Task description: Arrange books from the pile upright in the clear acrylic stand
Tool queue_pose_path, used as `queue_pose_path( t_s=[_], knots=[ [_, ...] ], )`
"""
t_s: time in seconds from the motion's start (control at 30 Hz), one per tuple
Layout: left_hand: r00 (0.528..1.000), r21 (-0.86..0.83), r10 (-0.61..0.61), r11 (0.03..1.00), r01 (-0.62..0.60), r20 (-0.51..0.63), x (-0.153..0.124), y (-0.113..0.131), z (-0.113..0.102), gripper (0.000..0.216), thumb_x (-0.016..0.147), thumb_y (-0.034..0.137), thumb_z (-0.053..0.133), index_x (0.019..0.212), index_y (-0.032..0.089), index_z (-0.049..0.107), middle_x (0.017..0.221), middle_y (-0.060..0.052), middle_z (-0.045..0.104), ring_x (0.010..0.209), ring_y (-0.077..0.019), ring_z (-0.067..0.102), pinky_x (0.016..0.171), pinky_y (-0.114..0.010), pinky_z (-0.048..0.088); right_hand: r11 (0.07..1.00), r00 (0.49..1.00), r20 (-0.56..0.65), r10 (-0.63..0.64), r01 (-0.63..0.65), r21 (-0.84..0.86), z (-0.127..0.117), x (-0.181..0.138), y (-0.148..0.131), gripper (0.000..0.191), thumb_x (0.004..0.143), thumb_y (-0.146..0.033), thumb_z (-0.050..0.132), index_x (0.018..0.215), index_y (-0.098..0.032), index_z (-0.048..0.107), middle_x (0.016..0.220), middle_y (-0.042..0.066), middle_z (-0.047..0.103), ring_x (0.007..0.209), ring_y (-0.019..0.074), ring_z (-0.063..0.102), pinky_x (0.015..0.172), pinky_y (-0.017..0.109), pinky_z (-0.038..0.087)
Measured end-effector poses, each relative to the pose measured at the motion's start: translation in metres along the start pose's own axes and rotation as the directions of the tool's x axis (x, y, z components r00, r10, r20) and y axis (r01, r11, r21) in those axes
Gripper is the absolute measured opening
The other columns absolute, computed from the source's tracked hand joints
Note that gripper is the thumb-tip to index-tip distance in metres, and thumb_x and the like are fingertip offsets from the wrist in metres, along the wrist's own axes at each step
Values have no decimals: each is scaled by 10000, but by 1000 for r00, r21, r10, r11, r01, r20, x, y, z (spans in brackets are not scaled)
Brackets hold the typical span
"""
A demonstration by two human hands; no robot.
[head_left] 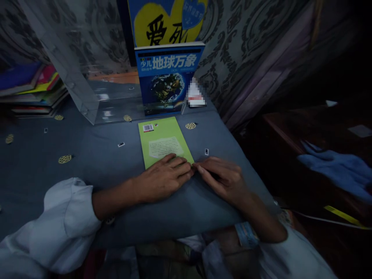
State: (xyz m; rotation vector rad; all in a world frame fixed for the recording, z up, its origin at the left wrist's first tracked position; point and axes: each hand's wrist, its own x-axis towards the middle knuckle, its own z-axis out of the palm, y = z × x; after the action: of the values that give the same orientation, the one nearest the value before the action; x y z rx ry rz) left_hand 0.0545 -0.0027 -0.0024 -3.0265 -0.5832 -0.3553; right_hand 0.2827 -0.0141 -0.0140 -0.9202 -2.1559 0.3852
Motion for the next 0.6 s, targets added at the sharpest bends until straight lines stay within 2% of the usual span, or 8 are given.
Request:
queue_pose_path(
  t_s=[0.17,0.33,0.6],
  knots=[
    [1000,22,9,1000,-9,28,-14,2,-8,322,1046,149,428,1307,86,606,1241,-140,690,1162,-248,612,1022,-378,458,999,999,-17,-37,37,-15,1,0,0,171,979,-167,579,890,-231,710,768,45,756,683,191,717,669,327,596],
    [999,6,-22,1000,22,26,-42,4,-16,335,1045,142,439,1345,109,582,1258,-144,689,1200,-248,611,1022,-384,462,1000,1000,-6,-17,17,-19,0,0,1,172,992,-206,573,901,-244,714,759,41,752,679,196,719,669,342,610],
    [995,-17,-53,999,51,-82,-87,2,-26,327,1017,107,478,1327,86,581,1177,-137,725,1137,-251,650,957,-387,529,999,999,-26,-46,46,-20,0,1,-2,162,970,-148,591,913,-243,709,783,39,756,703,199,732,666,331,605]
  ],
)
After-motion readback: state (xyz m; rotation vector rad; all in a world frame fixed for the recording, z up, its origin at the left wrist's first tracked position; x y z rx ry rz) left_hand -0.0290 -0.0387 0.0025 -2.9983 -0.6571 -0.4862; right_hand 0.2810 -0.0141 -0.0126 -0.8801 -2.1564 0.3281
